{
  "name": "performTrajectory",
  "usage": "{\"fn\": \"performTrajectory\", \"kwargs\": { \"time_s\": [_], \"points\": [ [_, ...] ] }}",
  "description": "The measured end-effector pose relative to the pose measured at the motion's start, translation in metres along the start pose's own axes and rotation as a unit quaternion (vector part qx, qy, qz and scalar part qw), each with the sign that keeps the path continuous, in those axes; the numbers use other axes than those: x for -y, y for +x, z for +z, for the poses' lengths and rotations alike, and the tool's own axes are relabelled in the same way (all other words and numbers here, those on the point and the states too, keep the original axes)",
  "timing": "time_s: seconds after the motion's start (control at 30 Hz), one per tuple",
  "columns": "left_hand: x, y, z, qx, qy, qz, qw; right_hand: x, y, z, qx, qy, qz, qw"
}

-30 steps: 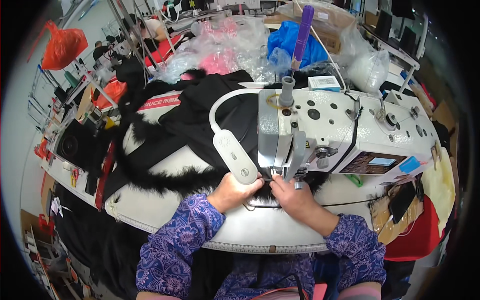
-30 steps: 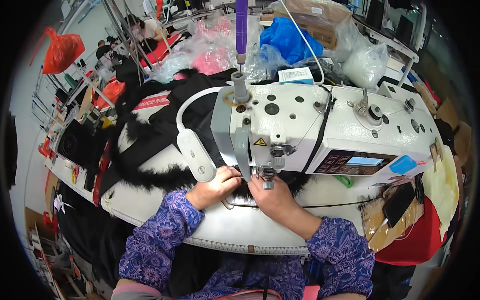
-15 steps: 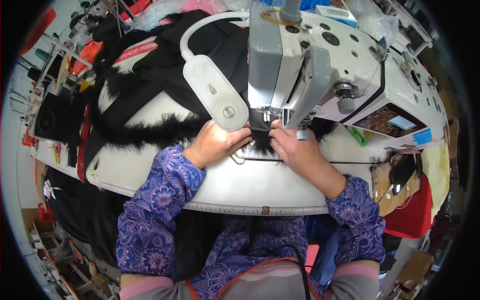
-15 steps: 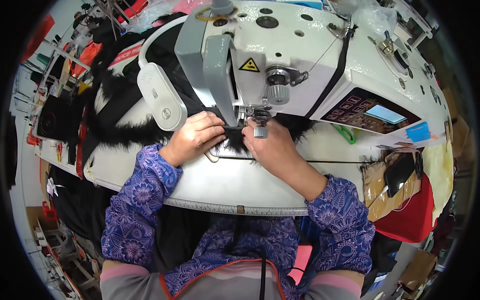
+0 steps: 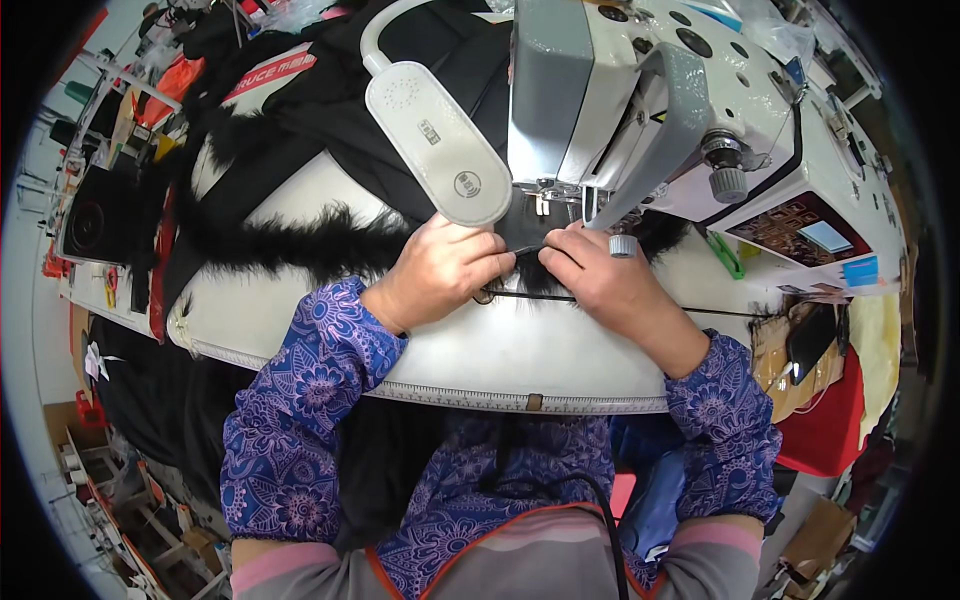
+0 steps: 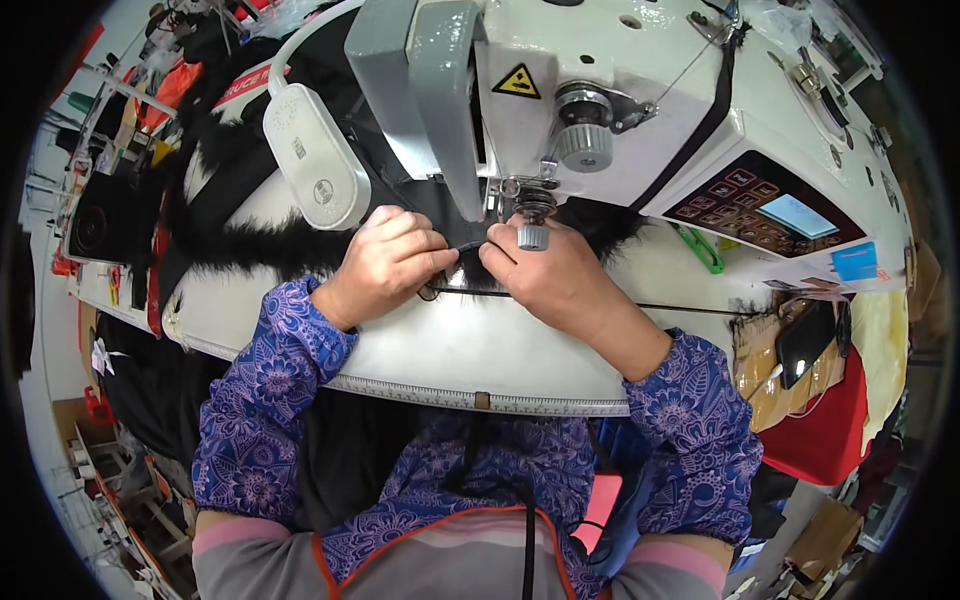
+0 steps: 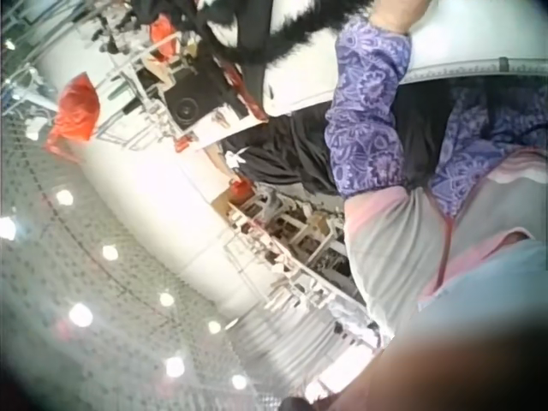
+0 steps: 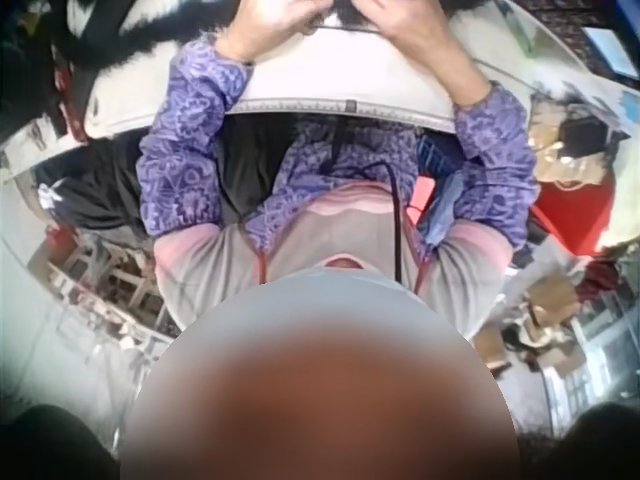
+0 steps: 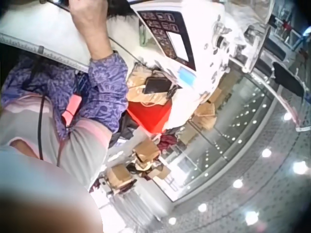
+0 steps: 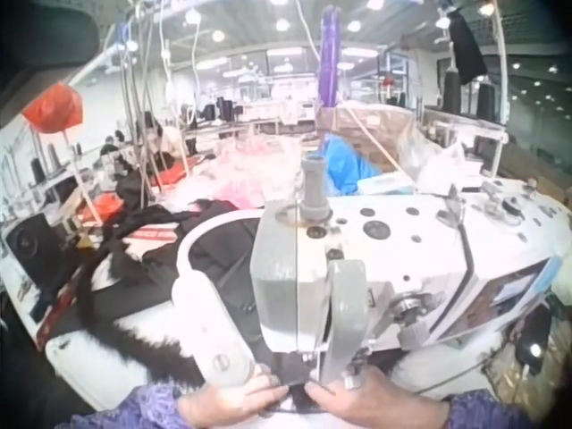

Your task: Sewing a black fur trim onto a black fabric garment using an industrial sewing machine.

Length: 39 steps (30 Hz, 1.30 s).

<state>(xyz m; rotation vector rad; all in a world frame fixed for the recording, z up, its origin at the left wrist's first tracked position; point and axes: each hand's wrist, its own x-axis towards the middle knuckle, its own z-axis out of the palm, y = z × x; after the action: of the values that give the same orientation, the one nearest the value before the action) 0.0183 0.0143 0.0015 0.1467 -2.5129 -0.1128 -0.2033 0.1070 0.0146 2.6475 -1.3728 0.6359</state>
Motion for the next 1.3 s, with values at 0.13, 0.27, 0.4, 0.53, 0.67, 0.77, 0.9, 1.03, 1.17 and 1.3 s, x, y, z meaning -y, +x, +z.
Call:
{"fn": "performTrajectory", "kwargs": {
  "time_s": [0.13, 0.27, 0.4, 0.53, 0.67, 0.77, 0.9, 1.03, 1.17, 1.3],
  "points": [
    [0.003, 0.001, 0.005, 0.001, -0.099, -0.058, 0.993, -0.005, -0.002, 0.002, -0.022, 0.016, -0.015, 1.000],
    [0.008, 0.007, 0.009, 0.003, -0.105, -0.050, 0.993, -0.009, -0.009, 0.002, -0.013, -0.001, 0.000, 1.000],
    [0.015, 0.015, 0.012, 0.013, -0.063, -0.020, 0.998, -0.014, -0.014, 0.002, -0.031, -0.012, 0.045, 0.998],
    [0.021, 0.018, 0.018, -0.010, -0.081, -0.031, 0.996, -0.019, -0.014, 0.003, -0.037, 0.003, 0.047, 0.998],
    [0.030, 0.015, 0.024, 0.032, -0.040, -0.088, 0.995, -0.022, -0.006, 0.009, -0.009, 0.078, 0.188, 0.979],
    [0.033, 0.012, 0.026, 0.043, -0.030, -0.089, 0.995, -0.023, -0.004, 0.014, -0.006, 0.159, 0.303, 0.940],
    [0.034, 0.012, 0.028, 0.030, -0.027, -0.098, 0.994, -0.028, -0.008, 0.017, -0.012, 0.155, 0.291, 0.944],
    [0.035, 0.019, 0.027, -0.030, -0.028, -0.038, 0.998, -0.032, -0.010, 0.020, -0.028, 0.123, 0.202, 0.971],
    [0.034, 0.022, 0.025, -0.031, -0.018, -0.038, 0.999, -0.033, -0.009, 0.020, -0.046, 0.164, 0.238, 0.956],
    [0.033, 0.021, 0.026, -0.024, -0.002, -0.043, 0.999, -0.033, -0.009, 0.021, -0.035, 0.148, 0.244, 0.958]
  ]
}}
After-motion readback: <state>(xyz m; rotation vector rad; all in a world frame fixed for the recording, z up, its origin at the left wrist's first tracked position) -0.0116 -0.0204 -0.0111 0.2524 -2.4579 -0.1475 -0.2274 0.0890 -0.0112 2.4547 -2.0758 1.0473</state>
